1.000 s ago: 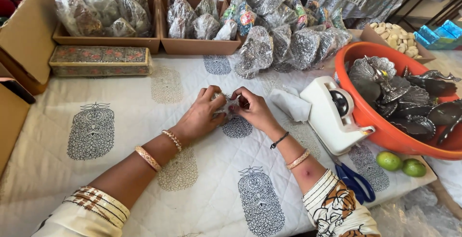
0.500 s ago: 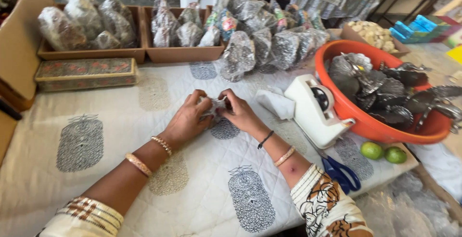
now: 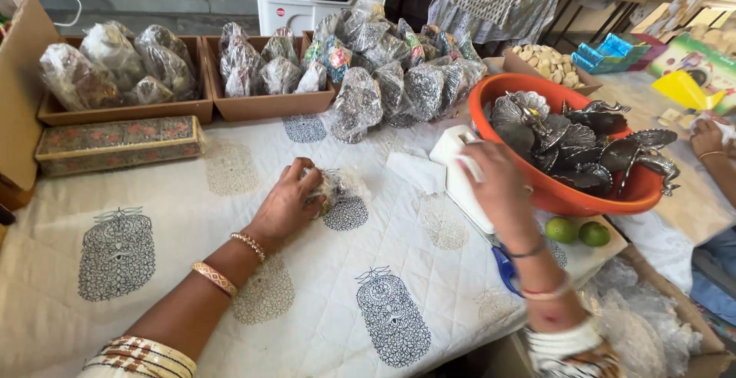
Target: The recorder is wrapping silver-colored metal items in plastic wrap and bubble wrap at a packing station.
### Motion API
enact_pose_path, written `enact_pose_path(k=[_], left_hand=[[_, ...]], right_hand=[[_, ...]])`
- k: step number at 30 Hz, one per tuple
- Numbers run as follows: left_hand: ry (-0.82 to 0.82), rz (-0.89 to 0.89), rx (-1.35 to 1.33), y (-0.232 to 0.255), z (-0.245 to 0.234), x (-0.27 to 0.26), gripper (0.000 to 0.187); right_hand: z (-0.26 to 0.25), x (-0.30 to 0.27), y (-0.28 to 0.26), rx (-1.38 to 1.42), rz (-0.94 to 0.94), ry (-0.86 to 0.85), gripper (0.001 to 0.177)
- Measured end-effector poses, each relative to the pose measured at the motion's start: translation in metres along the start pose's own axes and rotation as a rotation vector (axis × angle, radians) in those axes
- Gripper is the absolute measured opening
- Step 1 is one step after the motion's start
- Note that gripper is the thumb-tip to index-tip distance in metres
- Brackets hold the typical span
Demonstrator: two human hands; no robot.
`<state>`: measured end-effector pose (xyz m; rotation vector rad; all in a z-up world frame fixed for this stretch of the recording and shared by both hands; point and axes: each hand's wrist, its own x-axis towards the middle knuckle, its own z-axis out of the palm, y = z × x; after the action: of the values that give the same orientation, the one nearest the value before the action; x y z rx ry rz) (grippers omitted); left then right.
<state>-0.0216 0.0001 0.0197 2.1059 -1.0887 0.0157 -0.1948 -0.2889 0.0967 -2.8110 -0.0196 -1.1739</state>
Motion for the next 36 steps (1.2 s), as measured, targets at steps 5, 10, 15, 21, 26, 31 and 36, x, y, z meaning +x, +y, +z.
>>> enact_pose_path(k=[5, 10, 15, 21, 26, 31, 36], left_hand=[[-0.042, -0.024, 0.09, -0.001, 0.002, 0.003, 0.033], [-0.037, -0.027, 0.128, -0.007, 0.006, 0.002, 0.029], [-0.02, -0.014, 0.127, -0.009, 0.007, 0.004, 0.028], [0.005, 0.013, 0.119, -0.015, 0.008, 0.002, 0.031], [0.003, 0.047, 0.137, -0.015, 0.01, 0.003, 0.035], [-0.012, 0.042, 0.168, -0.017, 0.011, 0.005, 0.033], [0.001, 0.044, 0.127, -0.02, 0.011, 0.004, 0.032]], right_hand=[[-0.04, -0.047, 0.084, -0.301, 0.246, -0.198, 0.019], [-0.038, -0.058, 0.091, -0.328, 0.315, -0.271, 0.022], [-0.037, -0.05, 0.084, -0.279, 0.365, -0.272, 0.022], [-0.029, -0.056, 0.109, -0.166, 0.33, -0.242, 0.021], [-0.03, -0.064, 0.12, 0.069, 0.444, -0.153, 0.019], [-0.029, -0.082, 0.134, 0.2, 0.527, -0.13, 0.015], [-0.031, -0.094, 0.121, 0.228, 0.563, -0.123, 0.014]])
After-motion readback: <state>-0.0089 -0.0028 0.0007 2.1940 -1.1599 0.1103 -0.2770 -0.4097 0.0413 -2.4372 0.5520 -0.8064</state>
